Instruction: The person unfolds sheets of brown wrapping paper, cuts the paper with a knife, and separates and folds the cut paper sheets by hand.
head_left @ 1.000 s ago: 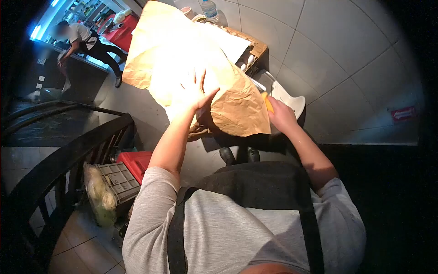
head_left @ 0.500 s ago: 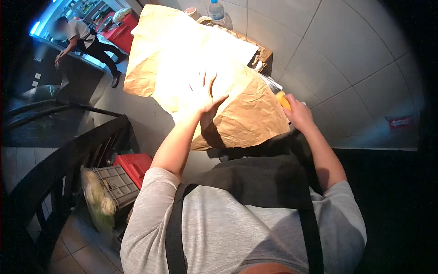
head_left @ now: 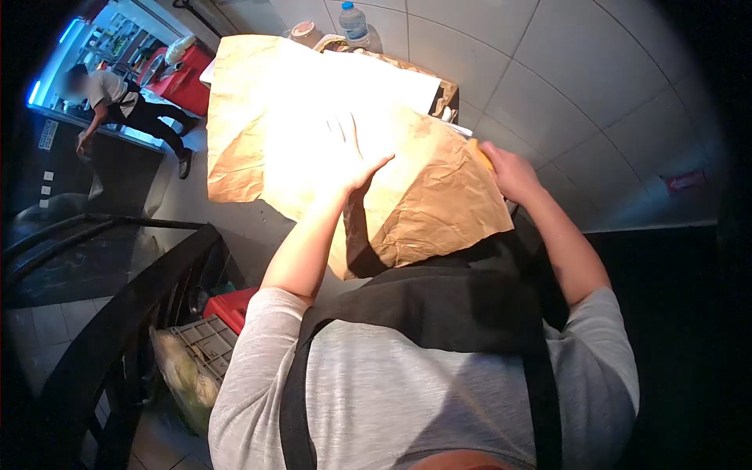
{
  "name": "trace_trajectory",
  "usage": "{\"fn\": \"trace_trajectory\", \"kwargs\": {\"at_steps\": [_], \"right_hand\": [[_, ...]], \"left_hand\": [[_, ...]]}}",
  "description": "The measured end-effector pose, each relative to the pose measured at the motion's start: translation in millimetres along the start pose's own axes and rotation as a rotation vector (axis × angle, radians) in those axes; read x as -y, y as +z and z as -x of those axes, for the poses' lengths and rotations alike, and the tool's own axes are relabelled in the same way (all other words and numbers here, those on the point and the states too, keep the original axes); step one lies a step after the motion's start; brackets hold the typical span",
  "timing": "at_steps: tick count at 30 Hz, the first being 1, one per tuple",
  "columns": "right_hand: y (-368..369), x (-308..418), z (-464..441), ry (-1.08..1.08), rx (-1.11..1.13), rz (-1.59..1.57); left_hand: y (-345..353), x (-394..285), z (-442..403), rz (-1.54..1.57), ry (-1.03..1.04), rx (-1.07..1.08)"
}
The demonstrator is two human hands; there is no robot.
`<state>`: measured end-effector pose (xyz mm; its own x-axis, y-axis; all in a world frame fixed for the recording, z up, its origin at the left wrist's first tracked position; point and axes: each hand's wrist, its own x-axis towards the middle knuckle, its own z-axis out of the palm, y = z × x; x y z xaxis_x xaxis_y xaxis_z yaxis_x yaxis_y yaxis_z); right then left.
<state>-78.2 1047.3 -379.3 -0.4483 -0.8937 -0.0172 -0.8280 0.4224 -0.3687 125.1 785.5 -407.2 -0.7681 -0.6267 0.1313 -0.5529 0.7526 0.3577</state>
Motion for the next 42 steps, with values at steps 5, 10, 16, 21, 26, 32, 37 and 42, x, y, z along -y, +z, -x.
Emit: {"fn": "trace_trajectory", "kwargs": {"at_steps": [5, 10, 16, 21, 26, 32, 37, 42], "right_hand": [[-26.6, 13.9, -5.4, 0.034, 0.081, 0.060], [-40.7, 8.6, -45.4, -0.051, 0.105, 0.011], [-40.0, 22.5, -85.9, -0.172, 0.106, 0.071], [-70.5, -2.1, -101.8, -0.093, 0.128, 0.026], [-55.9, 32.4, -141.7, -0.197, 0.156, 0.077], [-52.0, 24.7, -182.4, -0.302, 0.143, 0.064], [-35.3, 66.6, -207.9, -0.345, 0.119, 0.138], [-44.2, 60.5, -232.4, -0.300, 0.049, 0.072]], "left_hand": [[0.8, -0.7, -2.8, -0.066, 0.026, -0.016], [-3.6, 0.3, 0.3, -0.036, 0.008, 0.000], [-2.4, -1.3, 0.5, 0.001, -0.062, 0.048], [0.5, -1.2, 0.0, -0.017, -0.059, 0.041], [-3.2, -4.4, -1.8, 0.056, -0.078, 0.068], [-3.8, -0.4, -2.1, 0.007, -0.055, 0.081], [-9.3, -4.7, -5.1, -0.068, -0.075, 0.149], [-12.5, -2.4, -5.1, -0.063, -0.069, 0.145]]}}
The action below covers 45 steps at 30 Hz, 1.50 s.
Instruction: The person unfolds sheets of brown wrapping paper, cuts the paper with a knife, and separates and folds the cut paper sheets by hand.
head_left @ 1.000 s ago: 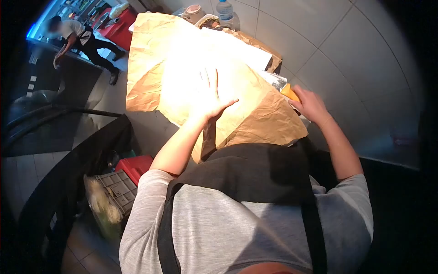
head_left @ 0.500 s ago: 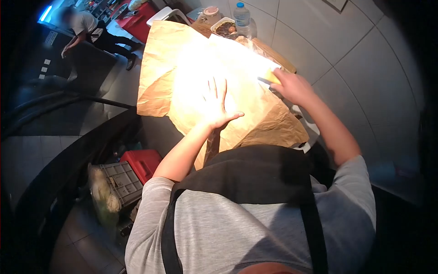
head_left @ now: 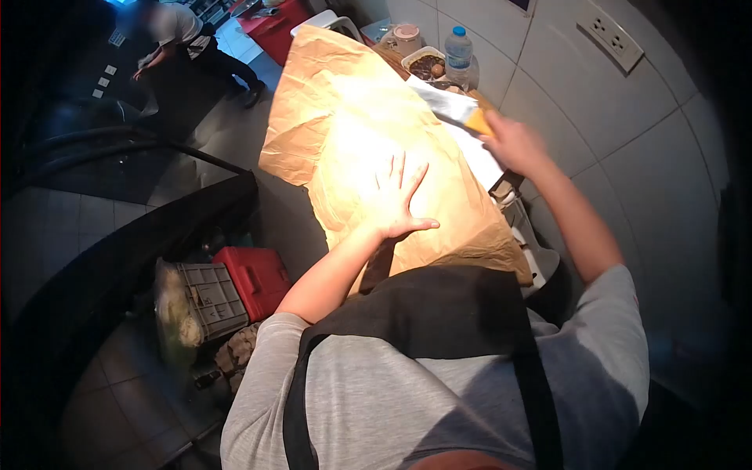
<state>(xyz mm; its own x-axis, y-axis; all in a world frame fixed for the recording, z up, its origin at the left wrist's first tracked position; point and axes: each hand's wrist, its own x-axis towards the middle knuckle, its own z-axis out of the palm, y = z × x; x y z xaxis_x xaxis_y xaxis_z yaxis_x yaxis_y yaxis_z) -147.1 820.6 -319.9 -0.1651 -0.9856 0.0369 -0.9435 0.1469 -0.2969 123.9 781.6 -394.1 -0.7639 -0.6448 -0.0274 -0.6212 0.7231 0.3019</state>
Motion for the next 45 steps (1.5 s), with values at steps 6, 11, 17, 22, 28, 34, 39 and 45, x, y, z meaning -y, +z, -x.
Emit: {"fn": "trace_trajectory", "kwargs": {"at_steps": [6, 11, 17, 22, 28, 34, 39, 45], "right_hand": [[4.4, 23.5, -40.1, -0.113, 0.004, 0.094], [-26.3, -1.0, -75.8, -0.007, 0.043, 0.102], [-43.5, -6.7, -111.1, -0.180, -0.113, 0.203], [-86.6, -10.4, -194.5, -0.356, -0.084, 0.256], [-81.7, -1.6, -179.1, -0.349, -0.133, 0.365], [-1.4, 73.4, -189.6, -0.499, -0.170, 0.226], [-75.1, 71.6, -230.0, -0.422, -0.148, 0.284], [-195.0, 12.6, -189.4, -0.340, -0.472, 0.295]], "left_hand": [[-7.6, -5.0, -1.9, 0.016, 0.008, 0.020], [-4.5, -1.8, -5.0, 0.068, 0.032, 0.023], [-2.3, 0.9, -8.3, 0.071, 0.037, 0.036], [-4.4, 0.2, -7.8, 0.083, 0.043, 0.037], [-6.9, 0.0, -8.1, 0.068, 0.044, 0.043], [-7.2, -0.6, -9.3, 0.065, 0.052, 0.058], [-8.8, 1.7, -8.6, 0.097, 0.054, 0.042], [-7.7, 0.2, -9.4, 0.124, 0.053, 0.039]]}}
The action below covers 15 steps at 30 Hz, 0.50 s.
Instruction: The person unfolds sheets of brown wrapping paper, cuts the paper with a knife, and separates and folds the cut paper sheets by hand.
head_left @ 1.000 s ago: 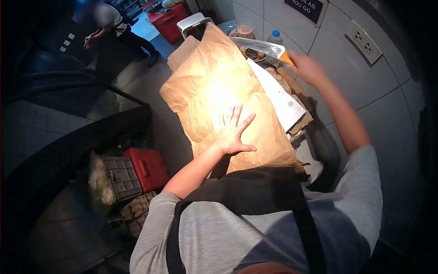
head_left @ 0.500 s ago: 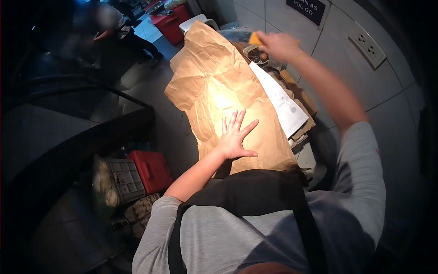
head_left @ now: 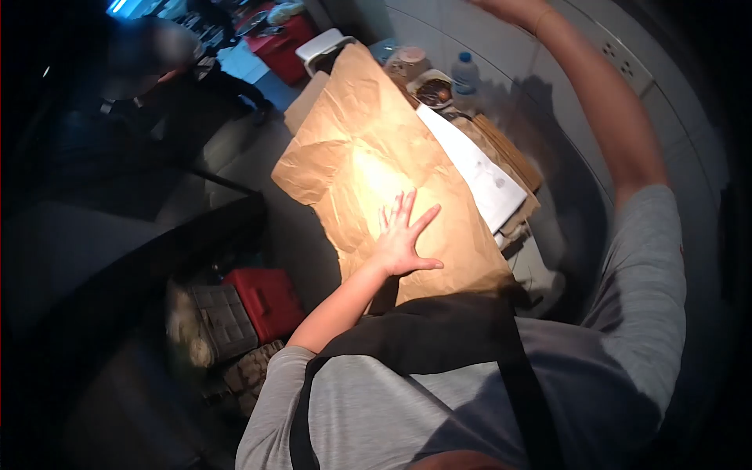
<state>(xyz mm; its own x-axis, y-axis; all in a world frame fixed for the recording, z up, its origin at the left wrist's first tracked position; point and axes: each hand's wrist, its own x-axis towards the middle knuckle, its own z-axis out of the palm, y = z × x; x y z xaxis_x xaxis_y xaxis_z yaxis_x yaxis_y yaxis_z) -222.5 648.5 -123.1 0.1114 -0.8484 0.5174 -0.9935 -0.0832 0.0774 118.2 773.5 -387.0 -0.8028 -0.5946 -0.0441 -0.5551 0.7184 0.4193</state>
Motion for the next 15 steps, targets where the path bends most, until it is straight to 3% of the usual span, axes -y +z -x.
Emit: {"fn": "trace_trajectory", "kwargs": {"at_steps": [3, 5, 7, 9, 15], "right_hand": [[15.6, -5.5, 95.8, 0.153, 0.318, -0.147], [29.2, -7.6, 189.1, 0.301, 0.289, -0.154], [59.6, -5.7, 280.7, 0.636, 0.334, -0.232], [111.0, -7.3, 365.0, 0.697, 0.259, -0.248], [228.2, -14.7, 385.7, 0.768, 0.567, -0.282]], "left_hand": [[1.9, -1.7, 0.3, 0.002, 0.006, -0.005], [2.2, -2.6, 0.0, -0.014, 0.016, -0.001], [3.9, -1.3, -1.3, -0.026, 0.015, -0.001], [5.0, -0.7, -2.5, -0.034, 0.020, 0.006], [0.6, -5.5, -4.2, -0.054, -0.024, 0.045]]}}
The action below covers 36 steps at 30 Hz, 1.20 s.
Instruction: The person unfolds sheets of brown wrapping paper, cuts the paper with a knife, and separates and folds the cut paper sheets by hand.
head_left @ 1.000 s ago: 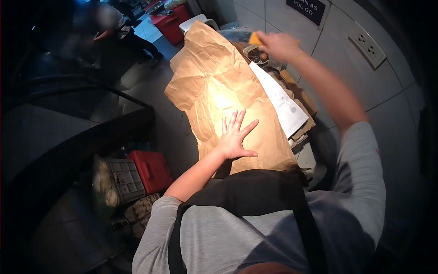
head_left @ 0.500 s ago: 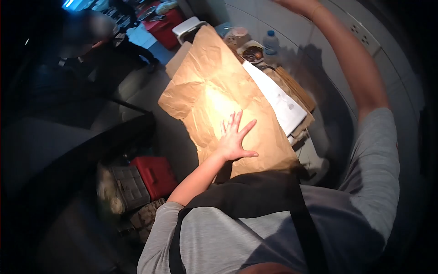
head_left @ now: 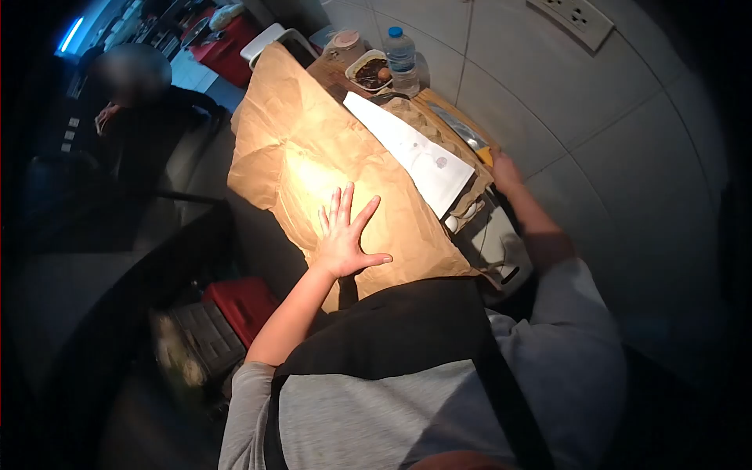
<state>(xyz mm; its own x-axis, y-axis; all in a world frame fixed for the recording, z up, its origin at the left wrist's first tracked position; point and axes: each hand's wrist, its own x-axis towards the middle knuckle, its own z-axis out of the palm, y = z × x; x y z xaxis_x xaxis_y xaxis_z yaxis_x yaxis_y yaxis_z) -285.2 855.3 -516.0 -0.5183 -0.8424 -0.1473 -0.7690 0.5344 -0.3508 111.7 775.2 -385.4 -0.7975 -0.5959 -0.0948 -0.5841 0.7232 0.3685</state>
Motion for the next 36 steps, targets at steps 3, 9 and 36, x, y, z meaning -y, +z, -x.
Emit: {"fn": "trace_trajectory", "kwargs": {"at_steps": [3, 9, 36], "right_hand": [[38.9, -7.4, -51.0, 0.006, -0.053, -0.004], [-83.2, 97.4, -18.6, -0.227, -0.509, -0.466], [-328.8, 375.4, 198.6, -0.819, 0.184, -0.847]], "left_hand": [[2.7, 4.7, -0.7, -0.025, 0.025, -0.008], [-1.9, 0.5, 2.3, -0.001, -0.012, -0.013], [13.5, 224.8, 175.1, 1.404, -0.707, -0.618]]}}
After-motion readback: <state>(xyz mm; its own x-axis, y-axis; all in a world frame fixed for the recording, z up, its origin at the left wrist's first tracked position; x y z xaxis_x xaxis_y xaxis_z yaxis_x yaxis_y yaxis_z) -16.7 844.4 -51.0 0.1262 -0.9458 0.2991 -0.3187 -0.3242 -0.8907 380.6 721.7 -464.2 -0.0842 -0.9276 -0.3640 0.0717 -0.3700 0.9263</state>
